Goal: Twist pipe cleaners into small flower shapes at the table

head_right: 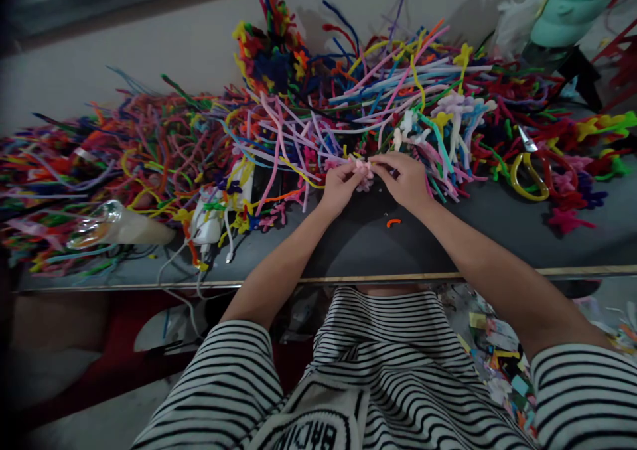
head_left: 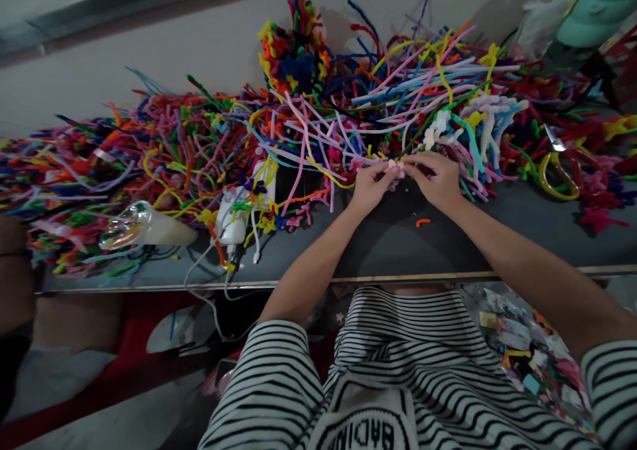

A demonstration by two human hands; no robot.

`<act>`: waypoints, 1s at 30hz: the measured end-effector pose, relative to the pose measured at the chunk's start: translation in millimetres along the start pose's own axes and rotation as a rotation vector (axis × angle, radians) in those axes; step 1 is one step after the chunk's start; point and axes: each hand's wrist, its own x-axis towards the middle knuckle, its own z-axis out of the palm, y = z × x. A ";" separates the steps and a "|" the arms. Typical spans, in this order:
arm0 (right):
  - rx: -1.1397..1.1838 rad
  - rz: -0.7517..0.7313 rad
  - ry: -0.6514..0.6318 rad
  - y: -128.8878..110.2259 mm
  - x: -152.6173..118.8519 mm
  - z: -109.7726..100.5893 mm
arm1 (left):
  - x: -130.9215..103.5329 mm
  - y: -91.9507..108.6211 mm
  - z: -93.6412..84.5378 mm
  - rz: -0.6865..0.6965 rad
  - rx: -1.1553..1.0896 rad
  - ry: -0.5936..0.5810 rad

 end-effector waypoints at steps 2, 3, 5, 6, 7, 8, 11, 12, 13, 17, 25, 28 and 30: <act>-0.028 -0.059 -0.036 1.5 0.0 -1.9 | 0.0 0.4 -0.8 0.008 0.022 -0.014; -0.039 -0.088 -0.048 2.0 -0.3 -2.8 | 0.0 0.5 -1.2 0.014 0.031 -0.021; -0.057 -0.128 -0.067 3.1 -1.0 -4.4 | 0.0 1.0 -1.8 0.019 0.038 -0.040; -0.065 -0.134 -0.077 3.6 -1.4 -5.0 | 0.0 1.3 -2.0 0.015 0.040 -0.048; -0.074 -0.132 -0.088 4.1 -1.6 -5.4 | 0.0 1.6 -2.1 0.008 0.044 -0.055; -0.081 -0.127 -0.101 4.7 -1.8 -5.6 | 0.0 1.9 -2.1 0.001 0.051 -0.059; -0.092 -0.103 -0.124 6.1 -1.6 -4.7 | -0.2 1.8 -1.6 -0.007 0.092 -0.059; -0.093 -0.096 -0.122 6.4 -1.4 -4.2 | -0.2 1.3 -1.3 -0.005 0.100 -0.055; -0.094 -0.090 -0.116 6.5 -1.0 -3.7 | -0.3 0.5 -0.9 -0.001 0.100 -0.050; -0.089 -0.046 -0.075 4.8 1.0 -2.4 | 0.6 -7.2 0.0 0.007 0.019 -0.037; -0.041 -0.022 -0.037 0.3 2.0 -2.7 | 4.0 -24.5 -2.4 -0.051 -0.089 0.029; -0.064 0.003 -0.025 0.5 1.8 -2.2 | 4.8 -22.5 -2.9 -0.094 -0.126 0.014; -0.070 0.014 0.016 2.4 1.5 -1.1 | 5.2 -20.2 -2.6 -0.089 -0.141 0.004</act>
